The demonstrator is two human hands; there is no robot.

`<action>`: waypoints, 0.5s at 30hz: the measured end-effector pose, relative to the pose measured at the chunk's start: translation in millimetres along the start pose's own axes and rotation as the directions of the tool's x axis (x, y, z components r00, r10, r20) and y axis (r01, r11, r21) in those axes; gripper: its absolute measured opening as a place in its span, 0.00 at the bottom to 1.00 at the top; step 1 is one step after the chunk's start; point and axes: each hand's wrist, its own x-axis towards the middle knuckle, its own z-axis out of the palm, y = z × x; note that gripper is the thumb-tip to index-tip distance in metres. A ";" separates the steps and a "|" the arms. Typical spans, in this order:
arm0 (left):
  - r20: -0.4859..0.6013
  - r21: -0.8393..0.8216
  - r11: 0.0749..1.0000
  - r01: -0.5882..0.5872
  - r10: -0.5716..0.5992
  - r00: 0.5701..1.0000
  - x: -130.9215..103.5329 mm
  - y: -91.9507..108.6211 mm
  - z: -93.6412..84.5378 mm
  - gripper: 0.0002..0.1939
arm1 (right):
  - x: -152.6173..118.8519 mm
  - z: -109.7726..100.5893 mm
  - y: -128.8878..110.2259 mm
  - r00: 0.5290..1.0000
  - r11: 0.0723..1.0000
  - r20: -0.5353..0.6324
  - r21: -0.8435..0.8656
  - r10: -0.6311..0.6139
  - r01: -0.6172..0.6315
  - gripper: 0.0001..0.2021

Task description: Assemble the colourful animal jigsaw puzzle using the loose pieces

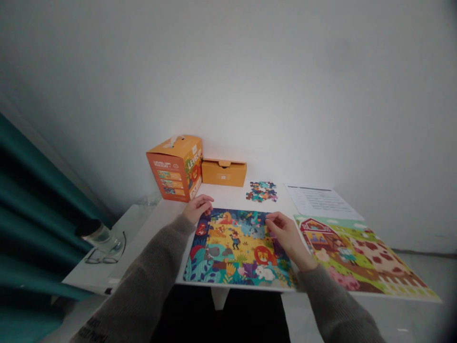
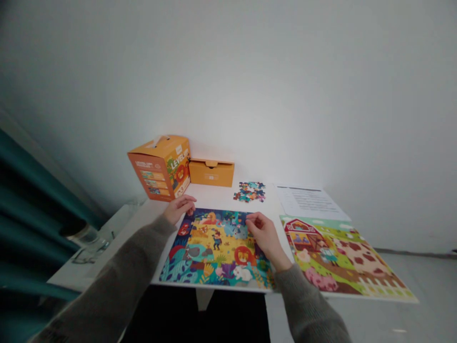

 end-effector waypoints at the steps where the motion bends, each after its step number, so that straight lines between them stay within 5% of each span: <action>1: 0.000 0.003 1.000 -0.001 0.001 1.000 0.0 0.5 0.2 0.18 | -1.2 3.2 -3.9 1.000 1.000 0.012 -0.001 -0.013 0.013 0.16; 10: 0.144 0.127 0.992 -0.029 0.011 0.990 -9.4 -0.9 12.0 0.15 | -0.7 39.3 -8.4 0.995 0.997 0.094 0.072 0.025 -0.032 0.14; 13: 0.179 0.309 0.941 -0.138 0.085 0.980 -18.4 9.3 22.0 0.15 | 2.0 50.7 -6.5 0.993 0.996 0.113 0.079 0.033 -0.042 0.12; 15: 0.237 0.436 0.859 -0.268 0.178 0.955 -25.2 22.3 28.3 0.24 | 3.1 56.3 -8.0 0.992 0.997 0.118 0.063 0.033 -0.040 0.11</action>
